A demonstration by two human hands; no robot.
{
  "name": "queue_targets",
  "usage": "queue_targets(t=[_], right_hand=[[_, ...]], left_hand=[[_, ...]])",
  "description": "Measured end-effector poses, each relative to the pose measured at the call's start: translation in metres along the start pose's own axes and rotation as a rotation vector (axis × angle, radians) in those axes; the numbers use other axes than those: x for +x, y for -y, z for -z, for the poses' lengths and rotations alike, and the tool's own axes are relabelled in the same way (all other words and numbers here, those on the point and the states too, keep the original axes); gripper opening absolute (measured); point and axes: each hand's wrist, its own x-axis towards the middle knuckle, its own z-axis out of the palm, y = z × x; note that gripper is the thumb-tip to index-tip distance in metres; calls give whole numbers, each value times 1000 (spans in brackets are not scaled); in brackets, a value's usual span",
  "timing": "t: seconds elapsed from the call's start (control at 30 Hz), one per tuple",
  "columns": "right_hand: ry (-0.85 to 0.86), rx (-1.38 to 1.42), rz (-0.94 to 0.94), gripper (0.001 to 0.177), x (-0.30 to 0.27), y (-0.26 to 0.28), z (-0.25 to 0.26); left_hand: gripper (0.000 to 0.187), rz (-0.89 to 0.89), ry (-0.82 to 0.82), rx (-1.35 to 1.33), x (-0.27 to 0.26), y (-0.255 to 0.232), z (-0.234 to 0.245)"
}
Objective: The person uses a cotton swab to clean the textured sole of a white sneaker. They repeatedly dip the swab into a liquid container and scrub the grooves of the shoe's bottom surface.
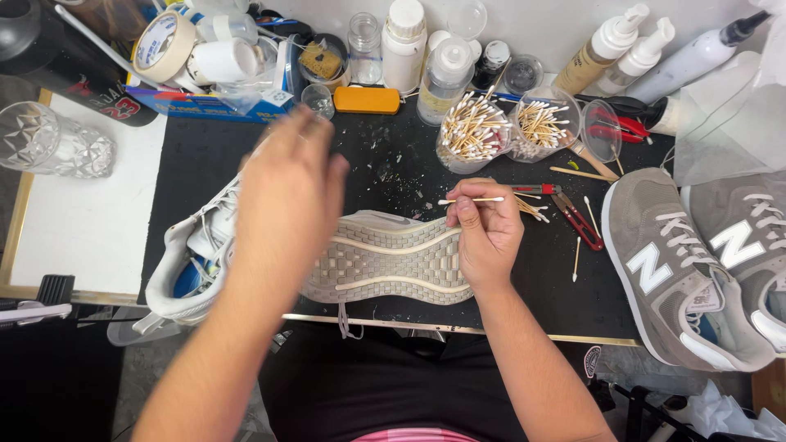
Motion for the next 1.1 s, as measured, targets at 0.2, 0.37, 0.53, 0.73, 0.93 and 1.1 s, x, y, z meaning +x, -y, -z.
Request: queue_targets(t=[0.2, 0.37, 0.53, 0.73, 0.93, 1.1], right_hand=[[-112, -115, -11, 42, 9, 18, -9], [-31, -602, 307, 26, 59, 22, 17], [80, -1109, 449, 16, 87, 25, 19], [166, -1262, 472, 12, 88, 21, 8], [263, -1329, 569, 15, 80, 39, -4], [155, -1177, 399, 14, 73, 70, 34]], left_hand=[[26, -89, 76, -197, -42, -51, -15], [21, -49, 31, -204, -56, -51, -30], [21, -25, 27, -199, -57, -51, -31], [22, -23, 24, -204, -59, -50, -32], [21, -25, 17, -224, -55, -48, -32], [22, -29, 19, -189, -54, -50, -31]])
